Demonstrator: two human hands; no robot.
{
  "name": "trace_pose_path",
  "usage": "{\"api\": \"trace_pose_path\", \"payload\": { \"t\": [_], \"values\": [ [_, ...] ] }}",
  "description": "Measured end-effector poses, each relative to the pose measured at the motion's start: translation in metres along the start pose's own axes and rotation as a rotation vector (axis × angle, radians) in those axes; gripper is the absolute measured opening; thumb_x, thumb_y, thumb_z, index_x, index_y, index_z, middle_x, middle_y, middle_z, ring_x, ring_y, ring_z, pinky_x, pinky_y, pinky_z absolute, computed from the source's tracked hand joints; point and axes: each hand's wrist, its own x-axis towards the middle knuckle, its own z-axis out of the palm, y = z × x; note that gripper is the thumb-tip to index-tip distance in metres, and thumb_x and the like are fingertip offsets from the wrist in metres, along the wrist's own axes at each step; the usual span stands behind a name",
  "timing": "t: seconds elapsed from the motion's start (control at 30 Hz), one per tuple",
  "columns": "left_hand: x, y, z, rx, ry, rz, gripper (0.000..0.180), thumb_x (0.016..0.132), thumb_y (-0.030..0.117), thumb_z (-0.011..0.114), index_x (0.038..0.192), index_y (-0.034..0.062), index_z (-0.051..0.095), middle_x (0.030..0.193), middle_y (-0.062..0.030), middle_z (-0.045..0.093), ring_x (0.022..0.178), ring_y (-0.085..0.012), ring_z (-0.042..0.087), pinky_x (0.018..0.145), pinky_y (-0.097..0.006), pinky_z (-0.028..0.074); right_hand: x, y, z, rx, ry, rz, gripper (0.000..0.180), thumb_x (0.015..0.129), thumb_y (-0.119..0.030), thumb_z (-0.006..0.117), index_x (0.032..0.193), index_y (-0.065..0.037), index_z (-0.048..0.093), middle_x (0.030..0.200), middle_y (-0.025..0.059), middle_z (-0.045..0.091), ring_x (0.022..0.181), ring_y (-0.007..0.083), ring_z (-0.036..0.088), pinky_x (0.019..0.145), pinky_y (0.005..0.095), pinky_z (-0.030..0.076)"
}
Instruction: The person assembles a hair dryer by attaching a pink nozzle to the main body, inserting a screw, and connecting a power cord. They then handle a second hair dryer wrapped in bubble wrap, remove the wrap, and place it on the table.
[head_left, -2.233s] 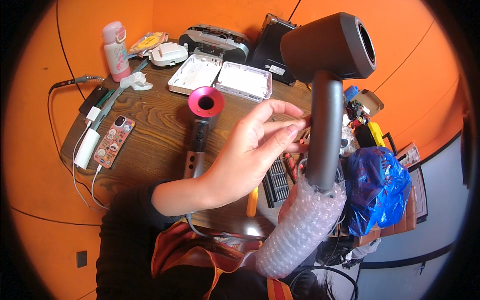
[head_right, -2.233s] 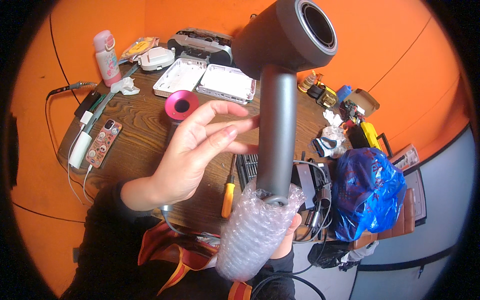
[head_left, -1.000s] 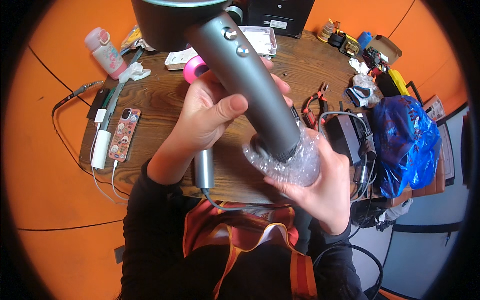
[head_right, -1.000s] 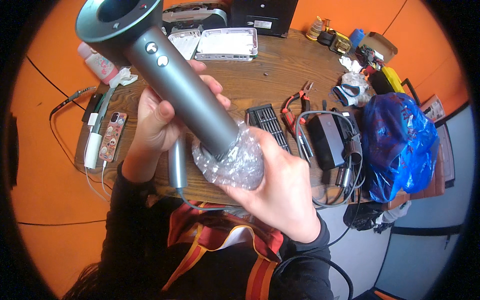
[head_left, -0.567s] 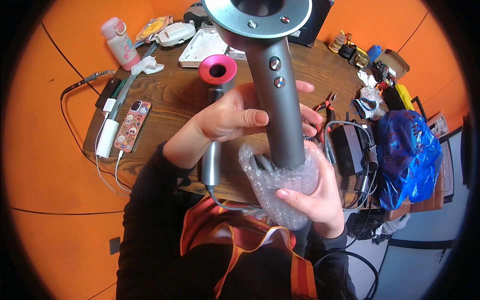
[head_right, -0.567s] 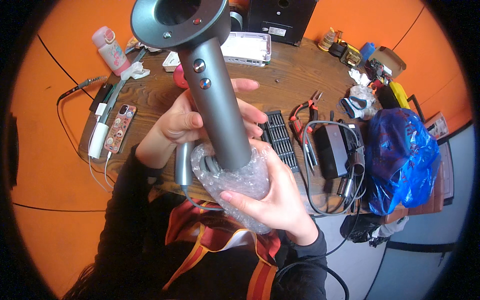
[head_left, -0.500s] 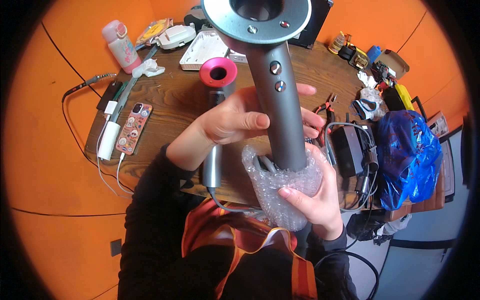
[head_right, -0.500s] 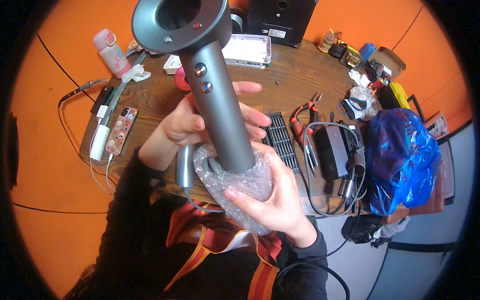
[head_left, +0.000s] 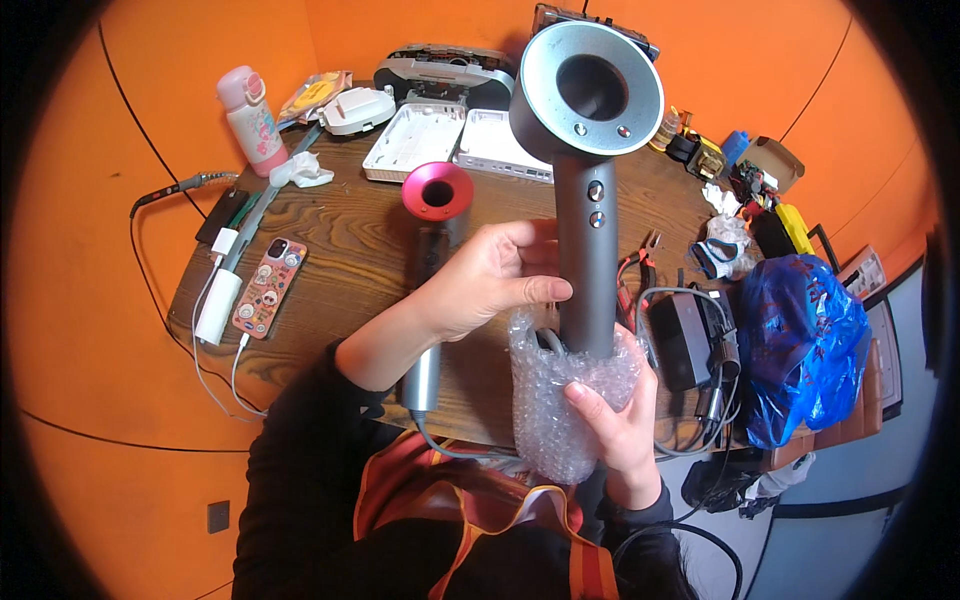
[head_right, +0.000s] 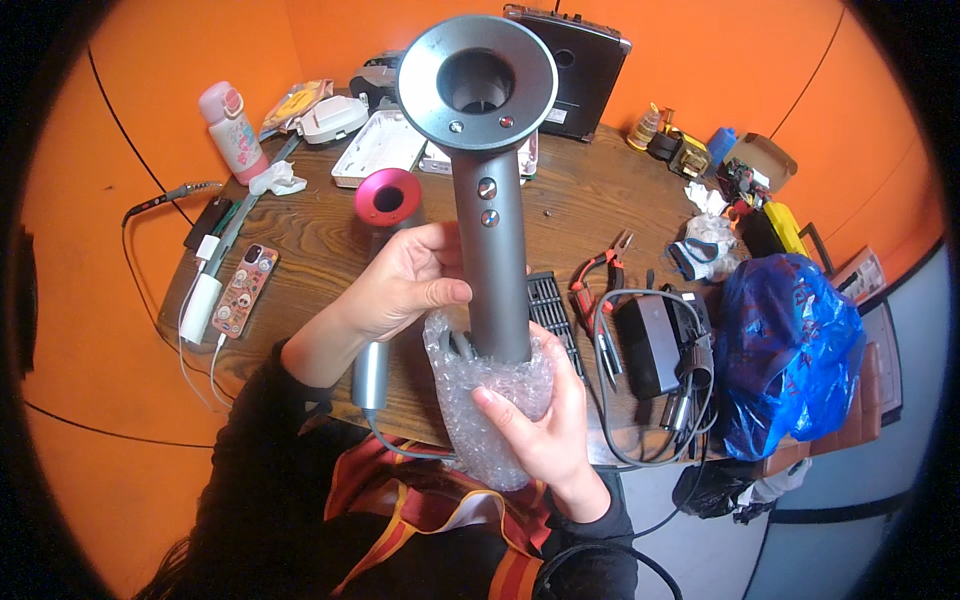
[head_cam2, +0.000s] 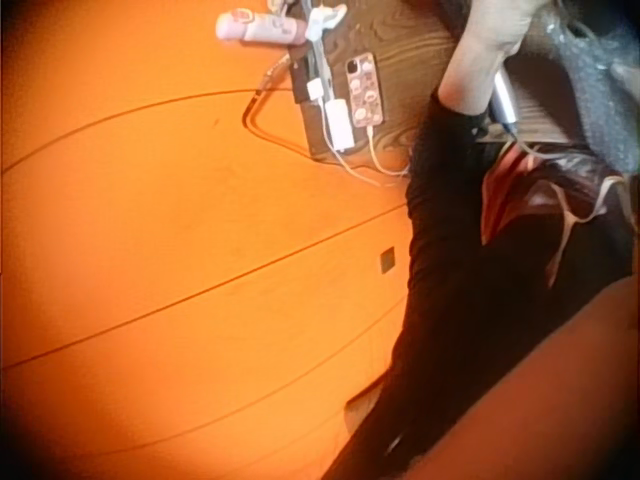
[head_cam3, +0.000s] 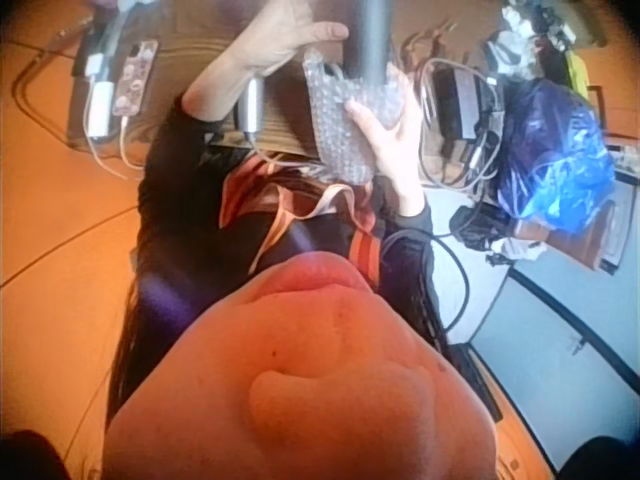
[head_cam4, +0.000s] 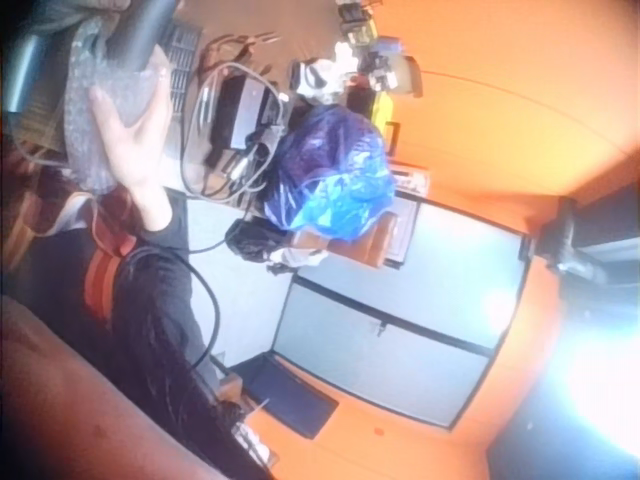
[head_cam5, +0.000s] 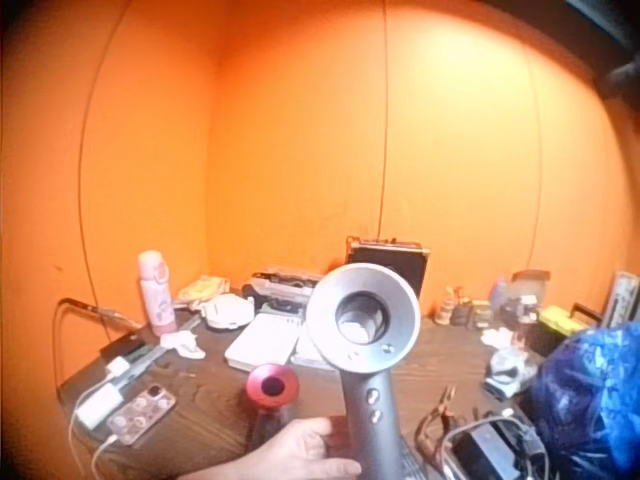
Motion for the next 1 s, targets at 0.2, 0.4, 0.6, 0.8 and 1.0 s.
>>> {"api": "trace_pose_path", "payload": {
  "t": [0.2,0.4,0.6,0.8,1.0],
  "values": [
    [0.0,0.0,0.006,0.03,0.05,0.053,0.049,0.082,0.013,0.064,0.124,-0.0023,0.045,0.115,-0.0146,0.058,0.104,-0.0213,0.058,0.091,-0.035,0.046,0.004,0.002,0.001,0.144,0.026,0.044,0.052,0.077,-0.009,0.069,0.121,0.003,0.044,0.106,0.0075,0.056,0.096,0.0138,0.054,0.088,0.0278,0.041],
    [-0.022,0.025,-0.052,0.252,0.454,0.292,0.033,0.093,0.014,0.046,0.12,-0.0047,0.047,0.107,-0.0201,0.06,0.096,-0.0245,0.062,0.084,-0.034,0.053,0.021,0.007,-0.028,0.078,0.323,0.11,0.031,0.08,-0.026,0.061,0.099,-0.001,0.057,0.081,0.0018,0.058,0.071,0.0099,0.052,0.068,0.0228,0.041],
    [-0.054,0.031,-0.127,0.279,0.843,0.29,0.026,0.093,0.014,0.047,0.112,-0.003,0.049,0.1,-0.0175,0.061,0.09,-0.0225,0.063,0.08,-0.031,0.052,0.058,0.018,-0.058,0.265,0.506,0.269,0.035,0.086,-0.029,0.055,0.108,-0.002,0.057,0.089,0.009,0.065,0.073,0.019,0.065,0.068,0.0309,0.053],
    [-0.059,0.005,-0.153,0.289,1.006,0.245,0.026,0.094,0.016,0.044,0.112,-0.0028,0.049,0.1,-0.015,0.06,0.087,-0.0207,0.062,0.078,-0.03,0.051,0.099,0.036,-0.093,0.408,0.259,0.417,0.034,0.087,-0.028,0.054,0.107,-0.001,0.058,0.091,0.0093,0.066,0.076,0.0207,0.064,0.071,0.0325,0.052],
    [-0.058,-0.01,-0.157,0.393,0.88,0.249,0.025,0.094,0.016,0.044,0.11,-0.0018,0.051,0.095,-0.0138,0.061,0.083,-0.019,0.062,0.074,-0.028,0.051,0.133,0.072,-0.129,0.214,0.452,0.504,0.037,0.087,-0.031,0.054,0.108,0.0,0.058,0.093,0.0101,0.065,0.078,0.0218,0.064,0.073,0.0336,0.051]
  ]
}}
